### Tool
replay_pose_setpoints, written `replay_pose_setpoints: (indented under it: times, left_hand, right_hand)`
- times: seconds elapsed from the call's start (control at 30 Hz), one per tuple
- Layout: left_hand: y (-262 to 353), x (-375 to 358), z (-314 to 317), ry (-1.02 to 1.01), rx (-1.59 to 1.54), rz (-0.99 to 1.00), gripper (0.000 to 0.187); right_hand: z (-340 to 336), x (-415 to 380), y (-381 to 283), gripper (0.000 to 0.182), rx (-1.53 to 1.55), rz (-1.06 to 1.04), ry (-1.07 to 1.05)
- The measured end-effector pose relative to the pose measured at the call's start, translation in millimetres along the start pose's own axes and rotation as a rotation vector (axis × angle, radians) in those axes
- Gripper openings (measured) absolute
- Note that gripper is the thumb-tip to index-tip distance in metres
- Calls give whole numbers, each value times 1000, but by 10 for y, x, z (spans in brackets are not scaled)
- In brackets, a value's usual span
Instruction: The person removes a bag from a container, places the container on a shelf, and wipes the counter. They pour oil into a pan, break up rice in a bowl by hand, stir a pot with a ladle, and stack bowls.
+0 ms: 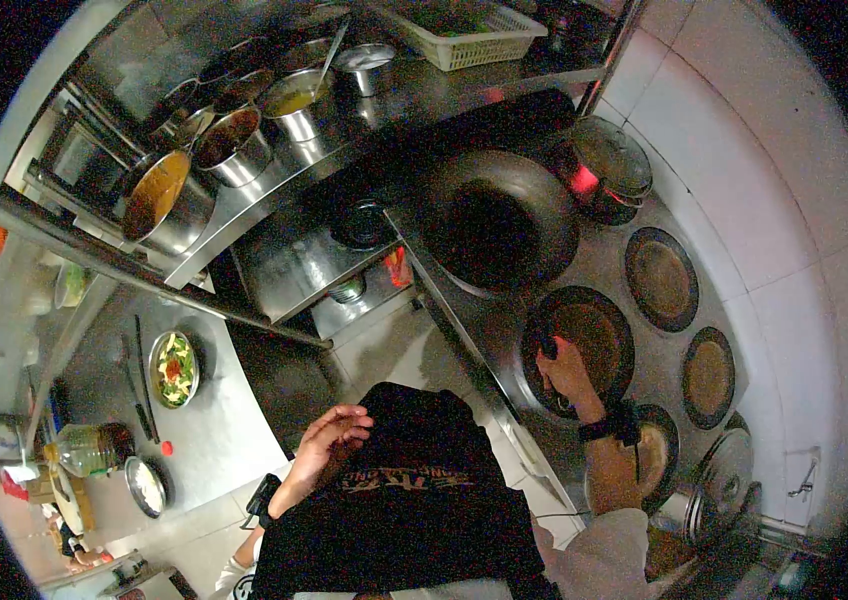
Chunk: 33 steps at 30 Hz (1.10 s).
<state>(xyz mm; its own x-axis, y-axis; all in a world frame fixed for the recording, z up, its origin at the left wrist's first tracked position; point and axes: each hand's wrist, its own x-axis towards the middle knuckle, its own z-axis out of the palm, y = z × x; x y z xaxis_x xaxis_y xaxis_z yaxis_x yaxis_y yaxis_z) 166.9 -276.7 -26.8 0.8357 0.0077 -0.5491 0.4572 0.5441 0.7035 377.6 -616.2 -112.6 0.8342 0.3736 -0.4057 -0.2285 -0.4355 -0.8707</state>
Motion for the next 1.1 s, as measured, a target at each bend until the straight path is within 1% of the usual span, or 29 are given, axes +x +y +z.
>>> replay_pose_setpoints:
  times: [0.03, 0.1, 0.13, 0.2, 0.23, 0.3, 0.37, 0.43, 0.5, 0.6, 0.73, 0.83, 0.93, 1.0, 1.1]
  left_hand:
    - [15, 5, 15, 5, 6, 1, 29]
    - [51, 23, 61, 18, 62, -23, 29]
    - [53, 25, 68, 22, 66, -23, 29]
    - [48, 34, 70, 18, 104, -23, 30]
    - [44, 34, 70, 21, 106, -24, 30]
    - [34, 25, 67, 17, 97, -14, 30]
    - [71, -13, 106, 33, 84, -24, 30]
    - [73, -24, 113, 47, 64, -32, 30]
    - [39, -37, 83, 41, 20, -17, 27]
    - [38, -50, 65, 20, -3, 13, 27]
    - [-9, -45, 34, 30, -36, 13, 27]
    - [-34, -30, 5, 3, -59, 25, 26]
    - [-24, -41, 22, 9, -47, 12, 25]
    - [-23, -25, 24, -8, 12, 28, 26]
    - [-9, -23, 53, 2, -15, -12, 27]
  right_hand:
    - [25, -10, 34, 16, 6, -2, -3]
    - [61, -16, 105, 16, 33, 26, 94]
    - [58, -14, 153, 16, 37, 25, 92]
    - [28, 2, 245, 15, 75, -44, 53]
    - [22, 6, 241, 15, 79, -44, 51]
    - [0, 0, 193, 14, 119, 19, 50]
    - [-44, 2, 159, 13, 126, -1, 19]
    - [-93, 17, 81, 11, 127, -22, -12]
    - [-159, 28, -57, 8, 143, 42, -51]
    - [-184, 11, -244, 6, 125, -15, -81]
    - [-62, -72, -485, 6, 71, -19, -24]
    - [-1, -86, -439, 5, 24, 24, 9]
    - [52, -67, -233, 5, 15, 67, 38]
    - [49, -33, -59, 5, -72, 9, 67]
    - [81, -32, 90, 5, -55, -41, 112]
